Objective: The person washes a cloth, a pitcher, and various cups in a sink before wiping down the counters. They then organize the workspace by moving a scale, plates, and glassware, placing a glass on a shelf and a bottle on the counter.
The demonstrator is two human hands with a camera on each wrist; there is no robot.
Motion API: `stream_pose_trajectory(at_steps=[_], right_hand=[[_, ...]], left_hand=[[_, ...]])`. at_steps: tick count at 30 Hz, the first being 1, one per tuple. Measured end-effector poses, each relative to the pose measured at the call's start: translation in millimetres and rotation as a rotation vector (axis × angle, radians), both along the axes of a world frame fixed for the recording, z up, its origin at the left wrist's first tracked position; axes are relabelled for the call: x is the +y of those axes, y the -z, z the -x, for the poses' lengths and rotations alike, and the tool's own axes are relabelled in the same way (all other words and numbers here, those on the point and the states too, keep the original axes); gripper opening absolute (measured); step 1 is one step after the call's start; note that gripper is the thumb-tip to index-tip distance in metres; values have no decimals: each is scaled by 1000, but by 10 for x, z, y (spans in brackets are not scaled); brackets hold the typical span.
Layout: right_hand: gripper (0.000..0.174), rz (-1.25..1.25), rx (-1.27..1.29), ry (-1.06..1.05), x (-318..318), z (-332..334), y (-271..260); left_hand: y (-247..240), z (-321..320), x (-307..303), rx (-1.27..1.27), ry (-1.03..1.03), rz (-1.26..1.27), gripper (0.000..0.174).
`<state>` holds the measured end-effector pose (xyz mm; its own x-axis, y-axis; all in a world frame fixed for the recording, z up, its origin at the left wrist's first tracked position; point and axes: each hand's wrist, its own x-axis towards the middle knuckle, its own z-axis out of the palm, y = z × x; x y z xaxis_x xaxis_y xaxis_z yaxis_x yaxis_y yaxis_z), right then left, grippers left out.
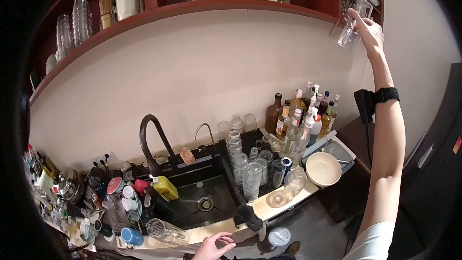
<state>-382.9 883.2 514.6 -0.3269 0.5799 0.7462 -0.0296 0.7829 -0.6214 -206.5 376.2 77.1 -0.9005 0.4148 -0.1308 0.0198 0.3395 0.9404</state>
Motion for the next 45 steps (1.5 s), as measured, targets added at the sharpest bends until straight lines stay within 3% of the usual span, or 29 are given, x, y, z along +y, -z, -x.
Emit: stream_pose_trajectory(at_steps=[8, 13, 18, 22, 24, 28, 32, 34, 35, 36, 39, 41, 45], right_hand=[[72, -132, 33, -256, 639, 902, -640], [70, -135, 143, -379, 986, 1487, -805], [74, -118, 153, -379, 952, 1986, -1047], [81, -105, 163, -218, 775, 2349, -1178], [79, -63, 74, -289, 706, 2418, -1218], [78, -105, 26, -290, 704, 2723, -1248], [97, -118, -81, -283, 772, 2927, -1288], [108, -183, -87, -274, 815, 3069, -1282], [111, -172, -74, -245, 842, 3194, -1287], [111, -205, -104, -328, 928, 3297, -1301], [103, -279, -130, -289, 1055, 3641, -1310], [95, -313, -117, -242, 964, 3602, -1260], [79, -372, -12, -167, 756, 3270, -1168]], left_hand=[[419, -214, 1278, -115, -129, 173, 43], [753, -615, 1723, -178, -221, 268, 50], [845, -716, 1683, -250, -310, 363, 55], [901, -699, 1600, -262, -421, 363, 56], [967, -747, 1534, -264, -524, 353, 57], [1072, -788, 1452, -373, -475, 439, 64], [865, -756, 1486, -477, -522, 474, 70], [1265, -859, 1426, -481, -631, 483, 62], [765, -788, 1492, -544, -617, 463, 69], [719, -790, 1505, -566, -637, 439, 68], [775, -896, 1531, -510, -669, 425, 62], [969, -997, 1543, -430, -699, 460, 57], [914, -919, 1632, -404, -704, 470, 53]])
